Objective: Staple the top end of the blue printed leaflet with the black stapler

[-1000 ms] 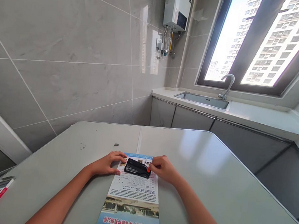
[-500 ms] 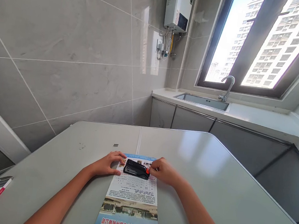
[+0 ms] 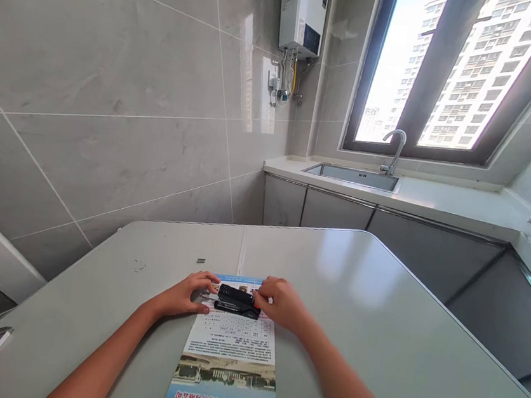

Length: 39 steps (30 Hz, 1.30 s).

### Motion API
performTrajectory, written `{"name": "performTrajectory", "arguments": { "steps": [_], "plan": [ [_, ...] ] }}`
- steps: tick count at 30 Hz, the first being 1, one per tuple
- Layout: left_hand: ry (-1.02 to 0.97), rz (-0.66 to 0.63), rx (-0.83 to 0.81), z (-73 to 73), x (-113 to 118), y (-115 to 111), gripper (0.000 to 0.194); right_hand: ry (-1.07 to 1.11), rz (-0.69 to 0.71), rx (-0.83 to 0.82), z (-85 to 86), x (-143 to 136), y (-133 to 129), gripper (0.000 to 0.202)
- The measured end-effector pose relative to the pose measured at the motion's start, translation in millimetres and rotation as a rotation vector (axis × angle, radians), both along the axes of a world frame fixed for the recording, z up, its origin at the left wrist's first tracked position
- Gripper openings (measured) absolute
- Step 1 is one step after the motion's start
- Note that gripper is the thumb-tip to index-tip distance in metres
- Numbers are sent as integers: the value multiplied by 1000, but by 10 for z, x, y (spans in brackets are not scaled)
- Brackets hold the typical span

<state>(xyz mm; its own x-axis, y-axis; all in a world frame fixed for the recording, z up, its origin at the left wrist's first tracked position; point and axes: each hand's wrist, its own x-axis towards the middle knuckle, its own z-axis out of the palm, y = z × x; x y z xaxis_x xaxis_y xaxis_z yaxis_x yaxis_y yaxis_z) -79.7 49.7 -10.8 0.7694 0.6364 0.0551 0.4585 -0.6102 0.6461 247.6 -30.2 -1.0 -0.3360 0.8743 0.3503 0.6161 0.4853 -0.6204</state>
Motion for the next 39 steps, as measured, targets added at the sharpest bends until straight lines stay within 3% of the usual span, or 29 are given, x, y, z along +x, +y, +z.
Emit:
{"name": "performTrajectory", "arguments": {
  "steps": [4, 7, 10, 15, 17, 20, 24, 27, 30, 39],
  "plan": [
    [12, 11, 2, 15, 10, -16, 41, 145, -26, 13, -92, -237, -63, 19],
    [11, 7, 11, 14, 12, -26, 40, 89, -18, -66, -190, -389, -110, 42],
    [-16, -3, 12, 0, 6, -22, 43, 51, -60, -82, -261, -459, -118, 28],
    [-139, 37, -24, -6, -2, -4, 94, 71, -52, 147, -270, -439, -92, 21],
    [-222, 93, -57, 2, 16, -4, 100, 71, -51, 283, -263, -425, -93, 29],
    [-373, 126, -173, -5, 87, -18, 95, 24, -38, 518, -242, -418, -114, 39],
    [-644, 129, -565, -51, 198, -75, 83, -186, -43, 777, -190, -428, -162, 38],
    [-600, 104, -864, -80, 219, -121, 62, -362, 17, 871, -154, -438, -191, 32],
    [-551, 81, -1058, -112, 197, -129, 55, -461, 62, 931, -127, -444, -206, 26],
    [-647, 152, -1154, -114, 211, -116, 40, -472, 47, 944, -141, -416, -186, 26]
  ]
}}
